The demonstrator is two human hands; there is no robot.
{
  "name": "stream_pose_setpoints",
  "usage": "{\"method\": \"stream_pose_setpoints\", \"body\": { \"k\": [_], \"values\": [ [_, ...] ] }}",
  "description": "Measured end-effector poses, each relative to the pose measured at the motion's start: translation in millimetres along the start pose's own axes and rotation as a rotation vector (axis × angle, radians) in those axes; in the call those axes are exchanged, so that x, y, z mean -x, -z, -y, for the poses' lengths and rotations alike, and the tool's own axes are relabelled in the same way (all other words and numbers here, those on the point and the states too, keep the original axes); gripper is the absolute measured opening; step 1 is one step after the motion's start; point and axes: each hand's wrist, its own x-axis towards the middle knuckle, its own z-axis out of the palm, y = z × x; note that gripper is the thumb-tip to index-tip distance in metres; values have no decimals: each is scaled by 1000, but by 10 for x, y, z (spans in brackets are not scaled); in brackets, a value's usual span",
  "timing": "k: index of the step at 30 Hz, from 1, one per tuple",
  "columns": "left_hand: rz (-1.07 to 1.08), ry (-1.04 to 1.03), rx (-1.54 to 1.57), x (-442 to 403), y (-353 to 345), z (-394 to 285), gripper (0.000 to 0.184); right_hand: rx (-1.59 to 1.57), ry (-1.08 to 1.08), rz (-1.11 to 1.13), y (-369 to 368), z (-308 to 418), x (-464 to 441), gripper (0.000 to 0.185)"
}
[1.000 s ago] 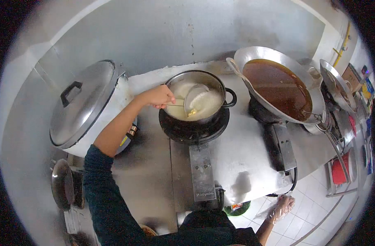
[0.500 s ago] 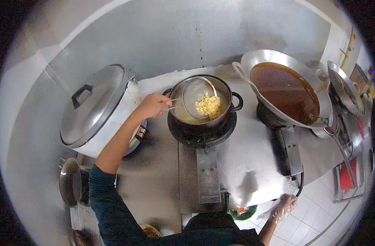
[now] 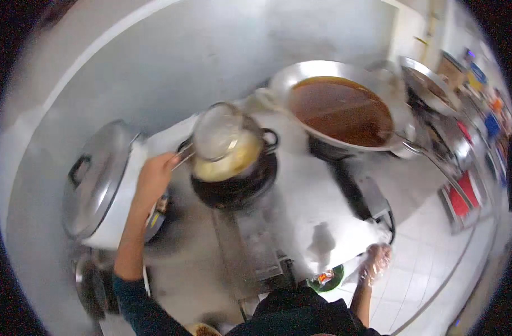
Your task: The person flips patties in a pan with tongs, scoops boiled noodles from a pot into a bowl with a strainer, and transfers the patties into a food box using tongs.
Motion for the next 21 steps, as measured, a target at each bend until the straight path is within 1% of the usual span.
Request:
{"method": "stream_pose_setpoints", "body": {
  "k": [1,2,3,4,5,6,7,8,9,10,12,13,15,18,19,21],
  "values": [
    [-39,-52,-35,33,18,-33,25,-140,-203,18,78,-252,-16,9],
    [-9,-11,-130,78,47,-101,24,-148,-173,21,167,-251,-8,8],
    [-25,7,-120,145,60,-176,24,-155,-142,24,255,-244,-3,7],
    [-107,-82,-167,199,19,-180,25,6,94,17,161,-23,8,8],
    [-71,-33,-225,186,-30,-182,24,21,149,7,161,-13,-59,10],
    [-38,-23,-115,197,7,-322,25,-63,89,-18,166,82,-89,12],
    [-46,-55,-118,179,-66,-255,25,-149,30,-47,175,178,-119,14],
    [-60,-80,-123,141,-133,-138,25,-349,-135,-89,184,316,-128,17],
    [-32,-21,-138,127,-176,-149,25,-291,-156,-103,265,304,-155,19],
    [-5,46,-161,114,-199,-148,25,-200,-119,-90,361,218,-181,19],
    [-5,-36,-275,158,-289,20,21,-177,-106,-192,492,89,-224,19],
    [-5,-75,-340,180,-307,63,19,-199,-140,-228,567,114,-238,20],
    [6,52,-146,354,-199,61,22,-252,-198,-311,750,261,-169,21],
    [75,216,151,346,-187,-16,29,-176,-93,-400,1013,77,-70,23],
    [71,211,188,268,-259,-129,29,-195,-99,-408,1047,55,-102,23],
    [60,128,237,220,-369,-341,29,-236,-101,-457,1209,63,20,24]
  ]
}}
